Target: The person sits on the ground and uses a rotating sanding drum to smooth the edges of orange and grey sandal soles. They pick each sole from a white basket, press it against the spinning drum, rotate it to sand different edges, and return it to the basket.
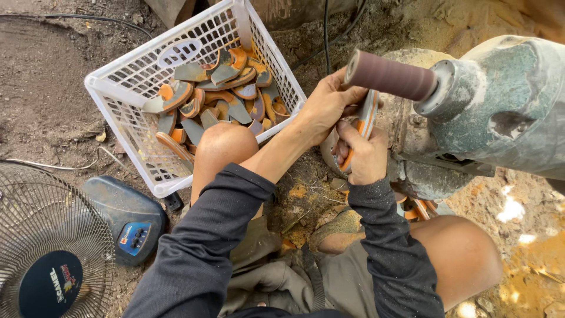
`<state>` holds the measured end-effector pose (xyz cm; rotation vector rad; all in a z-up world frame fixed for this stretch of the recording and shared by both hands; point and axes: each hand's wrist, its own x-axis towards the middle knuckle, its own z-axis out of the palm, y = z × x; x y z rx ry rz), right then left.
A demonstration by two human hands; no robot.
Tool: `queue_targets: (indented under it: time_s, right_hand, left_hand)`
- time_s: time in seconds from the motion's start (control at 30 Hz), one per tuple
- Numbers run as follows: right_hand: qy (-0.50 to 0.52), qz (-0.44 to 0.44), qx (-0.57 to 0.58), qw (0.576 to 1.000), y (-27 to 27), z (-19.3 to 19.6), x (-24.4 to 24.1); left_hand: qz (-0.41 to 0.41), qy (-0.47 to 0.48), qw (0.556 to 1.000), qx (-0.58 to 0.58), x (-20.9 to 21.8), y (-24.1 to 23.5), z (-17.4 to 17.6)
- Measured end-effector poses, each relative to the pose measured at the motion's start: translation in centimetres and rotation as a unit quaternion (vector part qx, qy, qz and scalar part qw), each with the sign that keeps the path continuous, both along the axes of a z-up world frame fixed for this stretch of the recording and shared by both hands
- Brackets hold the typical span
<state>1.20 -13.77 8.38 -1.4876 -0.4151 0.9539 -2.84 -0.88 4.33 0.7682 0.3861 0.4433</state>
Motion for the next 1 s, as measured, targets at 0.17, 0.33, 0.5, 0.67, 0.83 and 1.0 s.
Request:
queue_targets:
  time_s: [0.17, 0.33, 0.5, 0.67, 0.83, 1.0]
  right_hand:
    - [0.015, -0.026, 0.03, 0.999, -1.4, -0.2, -1.4]
    - [-0.001, -0.029, 0.037, 0.999, -1.4, 0.6, -1.7]
    - [-0.006, -0.032, 0.019, 0.999, -0.5, 1.0, -1.0]
    - [0.006, -0.031, 0.033, 0.999, 0.9, 0.8, 0.1]
    - [0.014, -0.029, 0.037, 0.999, 1.8, 0.6, 1.0]
    - [-0.004, -0.037, 0.026, 0.999, 2.5, 0.7, 1.3]
  left_hand:
    - [-0.01, -0.012, 1.0, -0.007, -1.4, -1.2, 1.3]
    - [-0.003, -0.025, 1.0, -0.006, -1.4, -1.4, 1.7]
    - [0.005, 0.009, 1.0, 0.01, -0.5, -0.5, 0.8]
    - [0.01, -0.037, 0.999, 0.037, 0.8, 0.6, -0.2]
    - [0.034, -0.018, 0.999, 0.019, 2.0, 1.3, -1.1]
    - [0.034, -0.048, 0.998, 0.019, 2.6, 1.7, -1.9]
